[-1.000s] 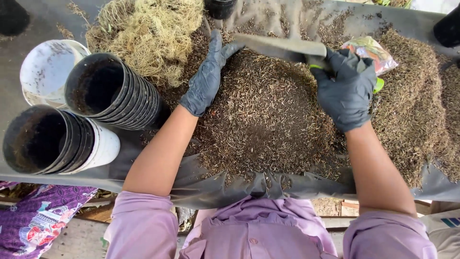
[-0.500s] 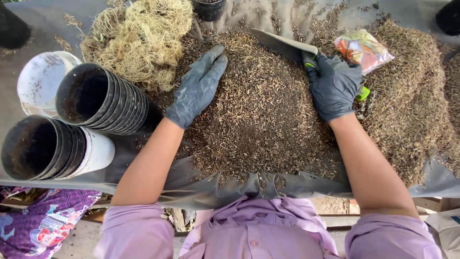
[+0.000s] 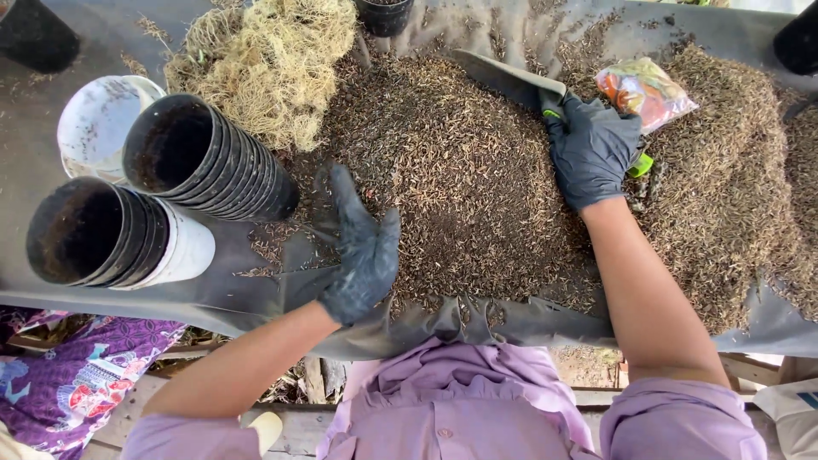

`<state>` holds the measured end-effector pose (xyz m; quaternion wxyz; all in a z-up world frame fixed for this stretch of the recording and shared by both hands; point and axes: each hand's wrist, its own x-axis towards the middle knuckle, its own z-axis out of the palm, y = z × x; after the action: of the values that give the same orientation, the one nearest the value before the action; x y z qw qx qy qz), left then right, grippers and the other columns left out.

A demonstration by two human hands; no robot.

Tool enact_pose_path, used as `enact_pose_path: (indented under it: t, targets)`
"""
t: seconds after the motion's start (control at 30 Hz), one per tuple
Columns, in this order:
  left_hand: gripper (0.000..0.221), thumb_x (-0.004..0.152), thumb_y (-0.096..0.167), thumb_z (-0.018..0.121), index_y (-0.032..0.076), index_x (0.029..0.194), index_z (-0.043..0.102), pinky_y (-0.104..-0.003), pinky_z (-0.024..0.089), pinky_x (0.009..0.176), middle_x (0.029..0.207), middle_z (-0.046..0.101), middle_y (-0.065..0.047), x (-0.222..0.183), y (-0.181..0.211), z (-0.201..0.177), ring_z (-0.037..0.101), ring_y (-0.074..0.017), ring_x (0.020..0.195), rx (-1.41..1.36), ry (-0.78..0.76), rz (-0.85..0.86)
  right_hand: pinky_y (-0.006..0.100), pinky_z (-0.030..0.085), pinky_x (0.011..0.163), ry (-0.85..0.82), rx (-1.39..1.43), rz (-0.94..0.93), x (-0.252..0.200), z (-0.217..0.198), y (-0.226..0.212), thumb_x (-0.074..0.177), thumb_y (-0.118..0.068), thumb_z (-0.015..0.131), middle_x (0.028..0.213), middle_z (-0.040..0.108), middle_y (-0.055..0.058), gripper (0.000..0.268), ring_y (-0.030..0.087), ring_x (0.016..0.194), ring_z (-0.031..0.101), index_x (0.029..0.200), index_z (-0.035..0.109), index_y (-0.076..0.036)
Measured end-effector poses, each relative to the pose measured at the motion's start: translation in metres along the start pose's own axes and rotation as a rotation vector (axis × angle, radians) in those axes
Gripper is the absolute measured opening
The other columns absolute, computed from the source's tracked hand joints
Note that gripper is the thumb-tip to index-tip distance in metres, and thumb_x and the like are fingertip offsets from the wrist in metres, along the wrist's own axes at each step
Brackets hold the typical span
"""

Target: Mixing soil substrate on a table using a hand trowel and gloved hands to prepare it for potting.

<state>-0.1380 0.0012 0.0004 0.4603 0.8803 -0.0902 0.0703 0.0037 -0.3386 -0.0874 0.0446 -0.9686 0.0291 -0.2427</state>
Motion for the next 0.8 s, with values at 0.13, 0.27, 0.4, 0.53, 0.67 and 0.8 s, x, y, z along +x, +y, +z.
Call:
enact_pose_path:
  t: [0.13, 0.27, 0.4, 0.53, 0.67, 0.8]
  targets:
    - [0.083, 0.105, 0.057, 0.034, 0.001, 0.159, 0.005, -0.057, 0.004, 0.126, 0.162, 0.009, -0.03, 0.034, 0.006, 0.026, 0.01, -0.0427, 0.153, -0.307, 0.123, 0.138, 0.066, 0.041, 0.1, 0.005, -0.007, -0.02, -0.001, 0.0, 0.003, 0.102, -0.057, 0.061, 0.126, 0.072, 0.018, 0.053, 0.046, 0.117, 0.063, 0.145, 0.065, -0.028]
    - [0.069, 0.108, 0.05, 0.034, 0.008, 0.161, 0.018, -0.053, 0.021, 0.128, 0.16, 0.028, -0.021, 0.078, 0.016, 0.036, 0.029, -0.0329, 0.153, -0.382, 0.136, 0.303, 0.068, 0.04, 0.099, 0.027, 0.019, -0.03, 0.0, -0.02, -0.008, 0.102, -0.054, 0.063, 0.128, 0.071, 0.02, 0.052, 0.047, 0.117, 0.062, 0.144, 0.067, -0.023]
    - [0.058, 0.106, 0.056, 0.024, 0.014, 0.133, 0.054, -0.045, 0.05, 0.112, 0.138, 0.059, -0.013, 0.118, 0.027, 0.045, 0.057, -0.0299, 0.132, -0.111, 0.081, 0.367, 0.041, 0.039, 0.062, 0.173, -0.247, -0.223, 0.001, -0.063, -0.028, 0.118, -0.046, 0.051, 0.065, 0.06, 0.002, 0.032, 0.028, 0.056, 0.058, 0.115, 0.076, -0.027]
    - [0.066, 0.094, 0.077, 0.017, 0.045, 0.141, 0.049, -0.051, 0.012, 0.124, 0.159, 0.046, 0.003, 0.148, 0.0, 0.061, 0.026, -0.0331, 0.152, 0.069, -0.137, 0.246, 0.043, 0.04, 0.064, 0.138, -0.269, -0.203, 0.001, -0.06, -0.028, 0.118, -0.048, 0.048, 0.066, 0.06, 0.004, 0.034, 0.029, 0.056, 0.059, 0.119, 0.076, -0.028]
    - [0.068, 0.098, 0.065, 0.0, 0.042, 0.159, 0.019, -0.062, 0.003, 0.124, 0.17, 0.013, 0.008, 0.142, 0.005, 0.052, -0.001, -0.0327, 0.156, 0.503, -0.296, 0.312, 0.041, 0.04, 0.068, 0.131, -0.287, -0.195, 0.0, -0.056, -0.028, 0.12, -0.049, 0.044, 0.063, 0.057, 0.002, 0.039, 0.026, 0.054, 0.054, 0.12, 0.076, -0.027]
    - [0.056, 0.11, 0.054, 0.026, 0.033, 0.162, 0.021, -0.05, 0.017, 0.129, 0.17, 0.019, 0.004, 0.133, -0.002, 0.044, 0.009, -0.0333, 0.158, 0.426, -0.283, 0.506, 0.041, 0.04, 0.066, 0.142, -0.31, -0.201, 0.0, -0.055, -0.027, 0.12, -0.05, 0.047, 0.064, 0.057, 0.002, 0.039, 0.025, 0.054, 0.054, 0.111, 0.075, -0.026]
